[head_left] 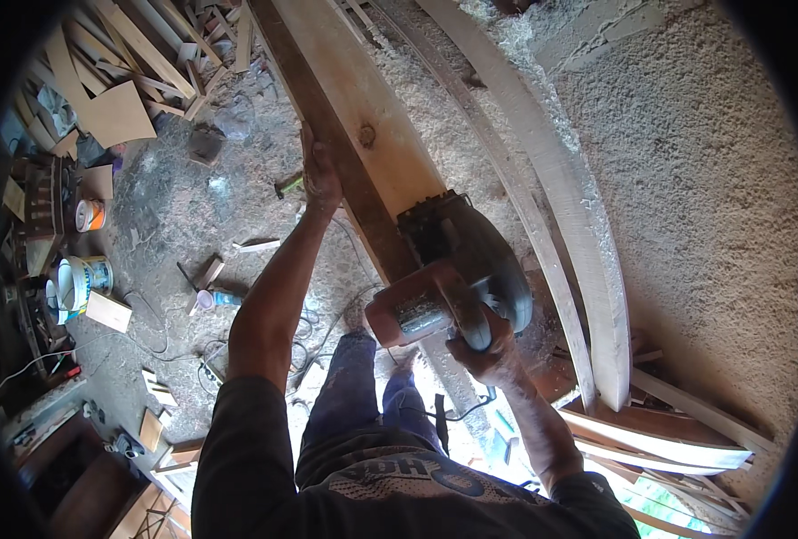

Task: The person positions a long wooden plank on a workbench, marks it with a pencil, and cuts it using a circular saw. After cutting, the person inspects the plank and places it aside.

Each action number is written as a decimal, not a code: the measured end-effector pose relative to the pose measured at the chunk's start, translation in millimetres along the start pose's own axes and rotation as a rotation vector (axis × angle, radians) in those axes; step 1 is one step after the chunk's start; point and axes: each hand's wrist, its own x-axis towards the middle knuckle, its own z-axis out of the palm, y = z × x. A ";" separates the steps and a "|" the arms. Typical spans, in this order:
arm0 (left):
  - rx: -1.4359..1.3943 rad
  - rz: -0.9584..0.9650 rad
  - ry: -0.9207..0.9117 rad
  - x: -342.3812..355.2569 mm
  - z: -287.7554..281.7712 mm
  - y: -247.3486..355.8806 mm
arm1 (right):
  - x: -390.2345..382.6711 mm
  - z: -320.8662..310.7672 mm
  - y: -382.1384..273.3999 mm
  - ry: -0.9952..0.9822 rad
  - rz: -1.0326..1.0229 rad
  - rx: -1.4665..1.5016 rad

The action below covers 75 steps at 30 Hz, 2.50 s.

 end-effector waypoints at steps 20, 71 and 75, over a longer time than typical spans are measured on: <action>0.012 -0.090 -0.071 -1.3 -7.8 9.1 | 77.4 19.7 -22.7 -0.001 -0.027 0.090; -0.185 -0.119 -0.204 136.8 -17.2 -63.3 | 219.7 47.4 -86.9 -0.002 -0.037 0.079; -0.171 -0.127 -0.247 132.1 -19.9 -65.1 | 239.8 52.6 -90.1 0.005 -0.077 0.061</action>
